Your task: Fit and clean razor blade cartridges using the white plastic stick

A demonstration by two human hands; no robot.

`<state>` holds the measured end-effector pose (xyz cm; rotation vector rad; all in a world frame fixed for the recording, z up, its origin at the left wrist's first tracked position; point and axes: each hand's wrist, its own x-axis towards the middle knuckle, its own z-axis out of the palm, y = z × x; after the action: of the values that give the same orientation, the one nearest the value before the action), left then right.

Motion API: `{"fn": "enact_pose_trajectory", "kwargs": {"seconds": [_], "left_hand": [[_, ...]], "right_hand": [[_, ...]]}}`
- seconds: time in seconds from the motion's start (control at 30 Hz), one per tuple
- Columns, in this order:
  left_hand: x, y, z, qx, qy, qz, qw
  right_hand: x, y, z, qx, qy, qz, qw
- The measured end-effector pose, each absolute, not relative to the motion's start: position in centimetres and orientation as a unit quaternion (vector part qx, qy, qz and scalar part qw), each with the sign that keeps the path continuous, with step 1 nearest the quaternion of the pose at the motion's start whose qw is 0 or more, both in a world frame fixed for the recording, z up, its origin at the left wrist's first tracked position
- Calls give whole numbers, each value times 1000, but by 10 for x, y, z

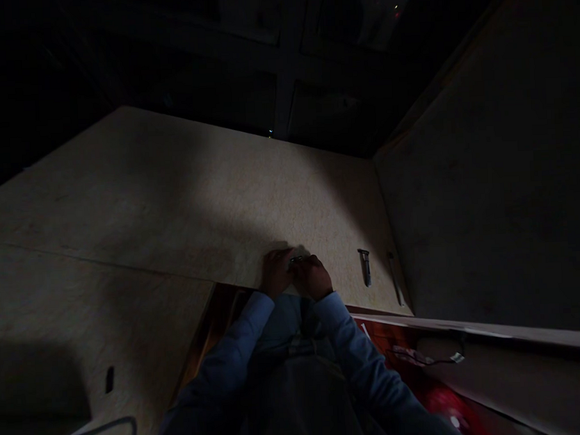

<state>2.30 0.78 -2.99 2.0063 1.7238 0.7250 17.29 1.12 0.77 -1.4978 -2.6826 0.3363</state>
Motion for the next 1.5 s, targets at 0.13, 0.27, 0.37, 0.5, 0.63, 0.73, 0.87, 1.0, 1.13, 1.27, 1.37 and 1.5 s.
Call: {"fn": "enact_pose_trajectory", "kwargs": {"seconds": [0.13, 0.27, 0.37, 0.5, 0.63, 0.73, 0.87, 1.0, 1.13, 1.27, 1.37, 1.5], "left_hand": [[23, 9, -29, 720, 613, 257, 200], [22, 9, -32, 715, 617, 263, 199], [22, 10, -35, 714, 621, 262, 192], [23, 11, -34, 715, 626, 249, 186], [25, 12, -30, 716, 629, 233, 192], [25, 13, -32, 714, 632, 232, 193], [24, 15, -40, 712, 629, 245, 193], [21, 16, -48, 721, 607, 265, 203], [13, 15, -54, 728, 592, 277, 208], [4, 16, -55, 726, 591, 286, 206], [4, 17, -51, 701, 627, 284, 186], [13, 18, -38, 681, 669, 257, 149]], "right_hand": [[175, 12, -2, -480, -869, 114, 42], [177, 15, -11, -485, -863, 123, 69], [179, 17, -18, -494, -855, 132, 93], [183, 17, -27, -501, -842, 147, 136], [188, 14, -38, -503, -830, 159, 183], [192, 13, -45, -494, -825, 167, 218], [198, 12, -55, -488, -813, 174, 266], [204, 10, -63, -483, -800, 177, 309], [208, 8, -68, -474, -791, 182, 341], [207, 8, -69, -477, -780, 187, 359], [205, 8, -67, -483, -773, 192, 363], [203, 8, -64, -492, -767, 198, 363]]}}
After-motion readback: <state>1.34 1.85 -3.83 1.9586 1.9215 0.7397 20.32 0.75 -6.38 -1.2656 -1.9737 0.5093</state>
